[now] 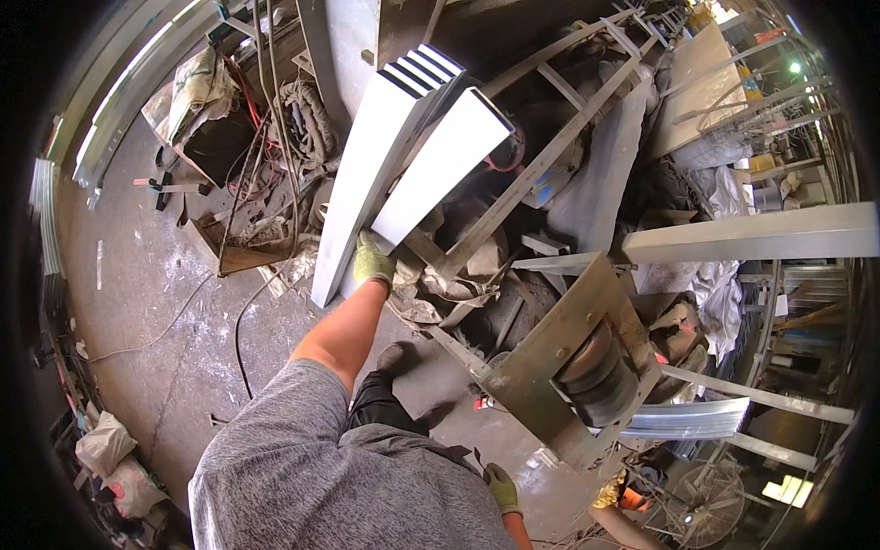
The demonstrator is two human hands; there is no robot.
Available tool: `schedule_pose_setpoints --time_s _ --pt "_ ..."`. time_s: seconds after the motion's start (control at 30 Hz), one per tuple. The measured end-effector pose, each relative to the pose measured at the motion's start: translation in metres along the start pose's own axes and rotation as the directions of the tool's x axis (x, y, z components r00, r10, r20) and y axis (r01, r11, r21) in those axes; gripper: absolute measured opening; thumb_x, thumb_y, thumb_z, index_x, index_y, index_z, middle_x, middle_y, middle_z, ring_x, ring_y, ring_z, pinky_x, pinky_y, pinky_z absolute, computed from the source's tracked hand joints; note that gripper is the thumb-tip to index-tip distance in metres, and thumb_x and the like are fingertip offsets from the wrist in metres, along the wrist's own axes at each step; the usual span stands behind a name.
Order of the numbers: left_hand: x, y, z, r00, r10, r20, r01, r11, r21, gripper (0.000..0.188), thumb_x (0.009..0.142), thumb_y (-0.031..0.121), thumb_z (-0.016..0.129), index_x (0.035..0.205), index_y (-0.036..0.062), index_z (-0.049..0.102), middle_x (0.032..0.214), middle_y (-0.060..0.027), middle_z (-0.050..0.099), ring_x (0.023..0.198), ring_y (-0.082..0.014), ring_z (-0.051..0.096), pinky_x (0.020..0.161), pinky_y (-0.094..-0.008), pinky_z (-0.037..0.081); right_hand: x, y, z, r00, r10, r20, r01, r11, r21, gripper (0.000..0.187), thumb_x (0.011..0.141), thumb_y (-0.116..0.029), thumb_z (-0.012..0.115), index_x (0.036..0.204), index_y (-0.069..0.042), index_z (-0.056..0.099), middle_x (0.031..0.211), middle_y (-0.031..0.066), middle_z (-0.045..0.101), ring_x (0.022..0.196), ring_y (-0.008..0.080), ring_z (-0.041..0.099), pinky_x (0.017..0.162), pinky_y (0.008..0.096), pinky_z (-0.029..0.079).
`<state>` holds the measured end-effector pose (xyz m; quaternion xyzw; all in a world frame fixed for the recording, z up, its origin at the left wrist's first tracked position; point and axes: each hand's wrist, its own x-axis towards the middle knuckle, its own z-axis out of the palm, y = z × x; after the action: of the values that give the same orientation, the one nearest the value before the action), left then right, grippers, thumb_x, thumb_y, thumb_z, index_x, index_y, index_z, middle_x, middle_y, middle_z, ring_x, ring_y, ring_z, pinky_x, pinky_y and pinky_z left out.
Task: The person repeatedly feeds long metal bars through a roller straightening machine, flipping each bar to process both sides. After straightening, the person stacks the finished bars on a nearby pile.
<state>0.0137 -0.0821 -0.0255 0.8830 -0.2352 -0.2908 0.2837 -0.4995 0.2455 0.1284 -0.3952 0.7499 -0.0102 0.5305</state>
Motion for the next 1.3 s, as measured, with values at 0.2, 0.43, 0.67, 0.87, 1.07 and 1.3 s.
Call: schedule_pose_setpoints --time_s 0.2,0.43,0.67,0.87,1.07,1.3 --pt "-0.024 -0.028 0.046 0.991 -0.122 0.056 0.132 0.806 -0.577 0.082 0.095 0.024 0.078 0.160 -0.0010 0.037 0.156 -0.0251 0.053 0.129 -0.0409 0.065 0.106 -0.0470 0.054 0.006 -0.020 -0.002 0.998 -0.056 0.020 0.057 0.997 -0.055 0.037 0.107 -0.023 0.068 0.134 0.002 0.071 0.094 0.0012 0.070 0.080 0.0091 0.059 0.073 0.0245 0.049" --pt "-0.001 -0.081 0.079 0.749 -0.336 0.571 0.534 -0.204 -0.820 0.075 0.115 0.053 0.040 0.160 -0.0071 0.037 0.165 -0.0235 0.045 0.147 -0.0393 0.052 0.123 -0.0490 0.043 0.023 -0.019 -0.011 0.997 0.079 0.003 -0.079 0.995 0.058 0.049 0.102 -0.036 0.073 0.136 -0.001 0.071 0.097 0.0018 0.071 0.080 0.0094 0.059 0.074 0.0262 0.051" --pt "0.043 -0.105 0.119 0.648 -0.442 0.620 0.437 -0.452 -0.778 0.045 0.109 0.034 0.065 0.138 0.0000 0.058 0.119 -0.0213 0.070 0.097 -0.0343 0.075 0.080 -0.0438 0.065 0.015 -0.061 -0.024 0.963 0.270 -0.007 -0.269 0.957 -0.112 0.051 0.102 -0.040 0.071 0.136 -0.003 0.072 0.122 0.0094 0.077 0.106 0.0180 0.069 0.095 0.0322 0.055" --pt "0.052 -0.098 0.125 0.592 -0.533 0.604 0.398 -0.458 -0.795 0.025 0.104 0.026 0.072 0.115 0.0039 0.068 0.104 -0.0204 0.074 0.090 -0.0358 0.075 0.080 -0.0441 0.068 0.020 -0.078 -0.018 0.975 0.223 0.004 -0.215 0.943 -0.255 0.056 0.102 -0.045 0.068 0.139 -0.002 0.070 0.136 0.0160 0.074 0.126 0.0241 0.068 0.109 0.0345 0.051" --pt "0.051 -0.094 0.126 0.617 -0.558 0.555 0.396 -0.390 -0.831 0.017 0.100 0.021 0.076 0.109 0.0074 0.069 0.093 -0.0111 0.072 0.082 -0.0233 0.075 0.071 -0.0389 0.066 0.014 -0.106 -0.008 0.986 0.166 -0.003 -0.162 0.961 -0.222 0.053 0.103 -0.042 0.067 0.139 -0.003 0.070 0.134 0.0153 0.074 0.124 0.0217 0.068 0.106 0.0334 0.052" --pt "0.039 -0.111 0.129 0.633 -0.482 0.606 0.391 -0.476 -0.788 0.034 0.105 0.039 0.069 0.119 0.0084 0.068 0.113 -0.0107 0.072 0.111 -0.0315 0.071 0.100 -0.0502 0.059 0.014 -0.126 -0.012 0.991 0.137 0.007 -0.123 0.908 -0.399 0.052 0.104 -0.043 0.065 0.138 -0.004 0.071 0.131 0.0166 0.076 0.123 0.0231 0.069 0.105 0.0334 0.052"
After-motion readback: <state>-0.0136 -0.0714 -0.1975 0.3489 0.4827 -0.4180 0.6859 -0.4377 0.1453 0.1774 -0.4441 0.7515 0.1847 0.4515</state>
